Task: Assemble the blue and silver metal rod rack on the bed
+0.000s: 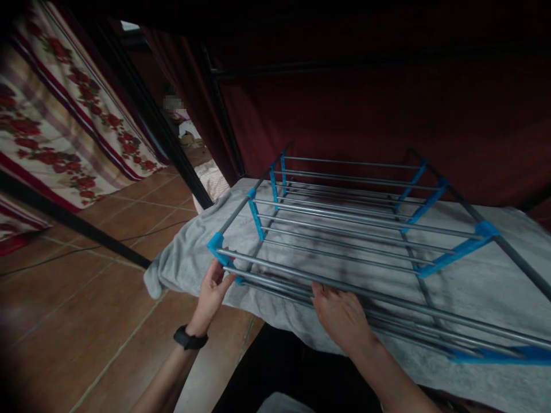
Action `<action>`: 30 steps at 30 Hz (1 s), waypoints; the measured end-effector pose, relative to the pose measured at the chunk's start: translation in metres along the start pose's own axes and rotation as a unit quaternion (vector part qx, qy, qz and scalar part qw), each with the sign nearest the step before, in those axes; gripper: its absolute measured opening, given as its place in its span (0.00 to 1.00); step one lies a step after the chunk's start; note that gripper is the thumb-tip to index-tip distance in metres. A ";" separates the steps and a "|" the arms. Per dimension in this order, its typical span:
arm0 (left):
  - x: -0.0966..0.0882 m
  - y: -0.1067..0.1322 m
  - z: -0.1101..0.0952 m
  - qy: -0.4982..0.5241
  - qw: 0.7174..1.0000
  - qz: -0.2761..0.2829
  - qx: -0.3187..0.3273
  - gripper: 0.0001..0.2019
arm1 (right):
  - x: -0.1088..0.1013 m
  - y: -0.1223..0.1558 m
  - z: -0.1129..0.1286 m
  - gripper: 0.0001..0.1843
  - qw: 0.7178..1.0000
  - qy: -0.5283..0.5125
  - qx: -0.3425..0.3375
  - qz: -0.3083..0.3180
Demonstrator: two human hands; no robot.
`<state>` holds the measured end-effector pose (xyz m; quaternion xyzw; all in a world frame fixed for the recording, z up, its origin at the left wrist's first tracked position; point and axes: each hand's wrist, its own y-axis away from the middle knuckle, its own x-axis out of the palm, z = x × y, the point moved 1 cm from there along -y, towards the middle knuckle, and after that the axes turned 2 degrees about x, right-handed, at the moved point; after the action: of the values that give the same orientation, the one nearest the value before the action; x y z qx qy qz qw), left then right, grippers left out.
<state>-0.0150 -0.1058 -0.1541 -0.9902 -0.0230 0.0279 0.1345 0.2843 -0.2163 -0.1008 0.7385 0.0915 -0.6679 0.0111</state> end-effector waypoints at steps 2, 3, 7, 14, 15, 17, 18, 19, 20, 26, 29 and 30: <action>-0.007 -0.003 -0.006 0.020 0.998 0.046 -0.030 0.33 | 0.002 0.001 0.000 0.04 1.000 0.002 -0.001 -0.003; -0.012 -0.005 -0.009 0.026 0.996 0.069 -0.043 0.32 | 0.002 0.001 -0.001 0.04 1.000 0.004 -0.001 -0.004; -0.027 -0.015 -0.015 0.052 0.986 0.139 -0.076 0.30 | 0.005 0.001 -0.001 0.04 1.000 0.003 -0.007 -0.004; -0.033 -0.031 0.002 0.098 0.975 0.184 -0.081 0.19 | 0.021 0.006 -0.007 0.09 0.999 -0.011 -0.017 -0.028; -0.033 -0.032 0.005 0.112 0.974 0.180 -0.079 0.19 | 0.023 0.006 -0.007 0.10 0.999 -0.014 -0.018 -0.035; -0.031 -0.032 0.009 0.134 0.972 0.178 -0.073 0.19 | 0.024 0.005 -0.002 0.13 0.998 -0.021 -0.023 -0.054; -0.031 -0.032 0.010 0.141 0.971 0.181 -0.070 0.19 | 0.022 0.003 0.004 0.16 0.997 -0.024 -0.031 -0.064; -0.030 -0.032 0.011 0.146 0.969 0.186 -0.068 0.19 | 0.018 -0.002 0.011 0.18 0.996 -0.029 -0.043 -0.073; -0.030 -0.031 0.011 0.151 0.968 0.191 -0.067 0.19 | 0.013 -0.008 0.021 0.20 0.995 -0.035 -0.058 -0.078; -0.028 -0.029 0.006 0.179 0.962 0.190 -0.073 0.18 | -0.022 -0.075 0.101 0.24 0.981 -0.124 -0.143 -0.038; -0.026 -0.030 0.006 0.192 0.959 0.190 -0.079 0.20 | -0.031 -0.106 0.129 0.25 0.970 -0.177 -0.165 -0.004; -0.026 -0.030 0.007 0.195 0.959 0.188 -0.079 0.20 | -0.032 -0.113 0.135 0.24 0.969 -0.187 -0.163 0.008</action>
<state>-0.0422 -0.0759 -0.1517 -0.9705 0.1879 -0.1426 0.0503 0.1314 -0.1281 -0.0722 0.5892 0.1892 -0.7703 0.1539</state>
